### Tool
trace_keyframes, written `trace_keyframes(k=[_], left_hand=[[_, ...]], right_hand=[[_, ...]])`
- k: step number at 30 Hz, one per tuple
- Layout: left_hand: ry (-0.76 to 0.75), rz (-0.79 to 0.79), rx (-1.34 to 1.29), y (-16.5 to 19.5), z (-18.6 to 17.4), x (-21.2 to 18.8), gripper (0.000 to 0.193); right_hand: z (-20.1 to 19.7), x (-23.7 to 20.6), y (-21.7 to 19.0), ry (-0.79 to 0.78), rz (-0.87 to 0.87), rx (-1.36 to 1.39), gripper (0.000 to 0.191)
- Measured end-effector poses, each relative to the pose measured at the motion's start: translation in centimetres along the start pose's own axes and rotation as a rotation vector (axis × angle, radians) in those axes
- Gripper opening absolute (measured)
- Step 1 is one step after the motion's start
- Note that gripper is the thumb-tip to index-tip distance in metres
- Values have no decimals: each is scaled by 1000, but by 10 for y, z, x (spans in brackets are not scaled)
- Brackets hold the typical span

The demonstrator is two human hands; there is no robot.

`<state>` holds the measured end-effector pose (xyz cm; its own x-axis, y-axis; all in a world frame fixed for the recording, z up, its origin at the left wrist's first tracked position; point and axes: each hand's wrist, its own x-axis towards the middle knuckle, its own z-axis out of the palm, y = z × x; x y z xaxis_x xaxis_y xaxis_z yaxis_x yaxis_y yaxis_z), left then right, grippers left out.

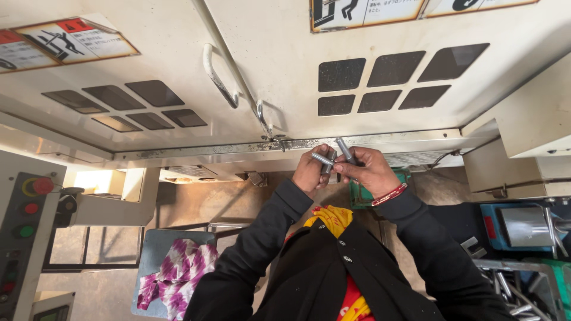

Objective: The person repeatedly picks up cylindrical metal rods from a green bin, places them on a dial indicator gauge, and visually inspects them. They also wipe the machine door with a cloth and open the machine to place rods inside before closing it.

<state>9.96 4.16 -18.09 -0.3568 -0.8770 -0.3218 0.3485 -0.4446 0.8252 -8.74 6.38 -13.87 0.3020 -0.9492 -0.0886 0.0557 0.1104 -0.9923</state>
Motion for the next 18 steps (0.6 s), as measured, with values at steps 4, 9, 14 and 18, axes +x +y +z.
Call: trace_keyframes(k=[4, 9, 14, 18], left_hand=[[-72, 82, -15, -2, 1, 2, 34], [-31, 143, 107, -10, 2, 12, 36], [1, 114, -46, -21, 1, 19, 35], [104, 55, -222, -27, 1, 20, 31]], right_hand=[[4, -3, -1, 4, -88, -91, 17], [9, -12, -14, 121, -67, -413, 32], [31, -23, -27, 383, -219, -682, 39], [24, -27, -44, 432, -280, -794, 40]])
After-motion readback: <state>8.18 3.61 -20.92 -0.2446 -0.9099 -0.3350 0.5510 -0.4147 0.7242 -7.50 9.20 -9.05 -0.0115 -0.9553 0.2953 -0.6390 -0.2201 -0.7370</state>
